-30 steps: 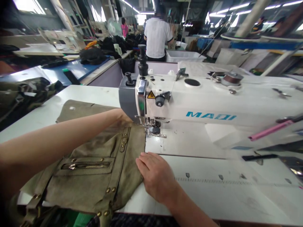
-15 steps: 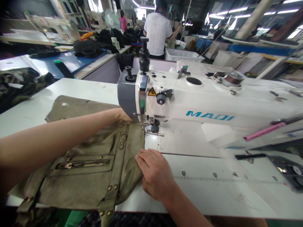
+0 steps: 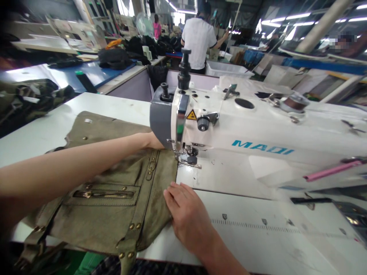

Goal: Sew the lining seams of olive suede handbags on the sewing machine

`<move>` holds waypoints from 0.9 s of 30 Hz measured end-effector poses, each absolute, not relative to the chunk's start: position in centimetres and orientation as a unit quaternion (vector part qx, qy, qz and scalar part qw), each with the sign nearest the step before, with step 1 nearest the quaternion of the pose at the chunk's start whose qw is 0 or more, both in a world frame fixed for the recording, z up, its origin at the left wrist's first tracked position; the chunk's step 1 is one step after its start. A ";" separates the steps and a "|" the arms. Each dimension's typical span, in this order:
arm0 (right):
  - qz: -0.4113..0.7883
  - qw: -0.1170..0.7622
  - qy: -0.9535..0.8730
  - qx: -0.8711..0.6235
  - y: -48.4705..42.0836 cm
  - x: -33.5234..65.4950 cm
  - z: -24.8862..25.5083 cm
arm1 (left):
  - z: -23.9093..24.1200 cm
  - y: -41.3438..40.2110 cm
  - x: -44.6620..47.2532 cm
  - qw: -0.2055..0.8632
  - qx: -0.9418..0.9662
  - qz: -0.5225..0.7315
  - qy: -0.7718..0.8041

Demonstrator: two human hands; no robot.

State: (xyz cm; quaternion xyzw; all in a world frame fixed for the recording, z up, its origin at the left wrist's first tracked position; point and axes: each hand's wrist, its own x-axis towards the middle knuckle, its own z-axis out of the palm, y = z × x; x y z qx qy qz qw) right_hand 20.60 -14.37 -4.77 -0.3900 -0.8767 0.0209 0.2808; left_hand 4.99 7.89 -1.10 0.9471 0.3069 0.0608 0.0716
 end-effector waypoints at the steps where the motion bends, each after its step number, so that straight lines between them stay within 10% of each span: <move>1: 0.020 0.273 -0.880 -0.387 -14.7 20.7 -4.7 | -0.5 6.8 4.5 0.056 0.938 0.065 0.335; 10: 0.018 0.273 -0.902 -0.335 -15.9 21.0 -4.8 | -0.6 -6.5 -1.6 0.113 0.970 0.045 0.211; 27: 0.009 0.297 -0.893 -0.337 -12.5 21.2 -5.9 | -2.4 -1.7 -0.8 0.064 0.976 0.073 0.193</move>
